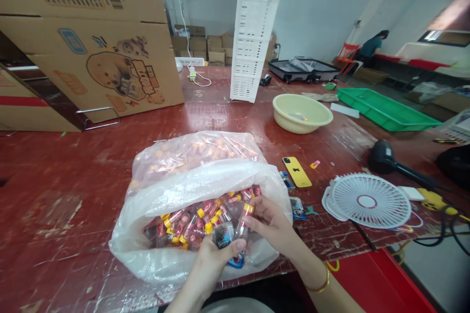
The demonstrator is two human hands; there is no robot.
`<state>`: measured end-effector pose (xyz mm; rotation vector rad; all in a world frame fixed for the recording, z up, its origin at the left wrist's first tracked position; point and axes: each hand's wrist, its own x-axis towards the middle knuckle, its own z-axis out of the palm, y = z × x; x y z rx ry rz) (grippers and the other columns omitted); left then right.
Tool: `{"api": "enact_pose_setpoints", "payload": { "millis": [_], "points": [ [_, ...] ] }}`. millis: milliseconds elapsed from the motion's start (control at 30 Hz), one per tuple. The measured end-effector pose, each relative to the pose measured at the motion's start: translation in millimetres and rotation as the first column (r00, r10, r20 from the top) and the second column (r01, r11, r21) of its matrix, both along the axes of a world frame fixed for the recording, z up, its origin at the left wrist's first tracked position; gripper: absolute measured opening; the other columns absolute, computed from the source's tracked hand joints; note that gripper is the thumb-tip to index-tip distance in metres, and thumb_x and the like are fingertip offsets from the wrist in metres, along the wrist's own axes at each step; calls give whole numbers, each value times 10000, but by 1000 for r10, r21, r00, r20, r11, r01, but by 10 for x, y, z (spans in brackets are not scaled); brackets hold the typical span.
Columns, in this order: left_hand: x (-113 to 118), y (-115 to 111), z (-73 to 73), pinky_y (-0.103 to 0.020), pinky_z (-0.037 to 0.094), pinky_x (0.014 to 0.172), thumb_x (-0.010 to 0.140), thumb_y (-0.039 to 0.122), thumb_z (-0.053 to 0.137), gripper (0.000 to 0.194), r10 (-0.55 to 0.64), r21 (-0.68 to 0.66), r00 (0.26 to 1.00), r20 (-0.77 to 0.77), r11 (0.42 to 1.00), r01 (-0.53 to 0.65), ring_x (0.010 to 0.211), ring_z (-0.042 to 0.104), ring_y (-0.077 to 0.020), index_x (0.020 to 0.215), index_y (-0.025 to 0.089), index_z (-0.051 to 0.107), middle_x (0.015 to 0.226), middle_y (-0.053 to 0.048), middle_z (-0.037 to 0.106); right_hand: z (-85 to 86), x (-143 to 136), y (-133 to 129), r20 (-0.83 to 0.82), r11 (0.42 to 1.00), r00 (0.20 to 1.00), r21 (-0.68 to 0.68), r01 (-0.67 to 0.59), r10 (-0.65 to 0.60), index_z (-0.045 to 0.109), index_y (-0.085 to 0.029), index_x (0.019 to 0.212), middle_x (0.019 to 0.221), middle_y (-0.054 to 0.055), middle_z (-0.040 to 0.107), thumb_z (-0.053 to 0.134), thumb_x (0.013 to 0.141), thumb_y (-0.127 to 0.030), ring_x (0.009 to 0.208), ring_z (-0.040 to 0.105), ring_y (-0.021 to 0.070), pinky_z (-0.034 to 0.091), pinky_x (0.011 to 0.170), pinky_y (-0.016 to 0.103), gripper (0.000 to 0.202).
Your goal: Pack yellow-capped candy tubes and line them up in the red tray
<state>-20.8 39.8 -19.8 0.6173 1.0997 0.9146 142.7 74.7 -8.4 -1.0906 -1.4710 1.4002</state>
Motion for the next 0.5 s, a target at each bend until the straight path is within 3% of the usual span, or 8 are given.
{"api": "enact_pose_setpoints", "payload": {
  "millis": [67,133,200,333,500],
  "points": [
    [37,2,42,-262,510,540,618,418,796,353,41,-105,993,106,994,-30,576,616,-161,793,120,723,693,-67,716,-38,-46,-86,-39,996,997,-51,-75,73,488,-211,952,901,24,605,670,784,-342,831,594,163,494,745,300,281],
    [72,22,71,-257,522,542,641,401,789,348,78,-175,986,149,983,-51,574,629,-157,832,118,722,702,-75,724,-71,-113,-214,-43,985,989,-93,-147,143,446,-235,1079,1048,51,579,816,612,-288,939,593,201,512,756,308,598],
    [96,42,91,-256,531,552,656,393,782,344,84,-198,983,163,979,-50,583,643,-163,837,106,725,679,-81,723,-108,-188,-333,-65,979,990,-155,-136,127,354,-269,1161,1112,63,547,862,503,-196,941,607,213,538,700,303,834],
    [97,33,123,-242,527,565,684,382,765,336,33,-157,986,164,988,-7,595,661,-167,847,90,732,715,-100,737,-180,-277,-423,-82,983,996,-181,19,-34,323,-275,1086,1026,21,536,721,628,-91,794,620,142,533,617,256,634],
    [80,-15,155,-245,521,608,623,312,818,297,1,-90,986,166,996,14,558,648,-154,806,96,729,673,-78,737,-181,-245,-420,-36,996,998,-76,39,-42,325,-277,1078,1009,3,497,658,614,-29,736,582,110,492,579,222,623]
  ]
}}
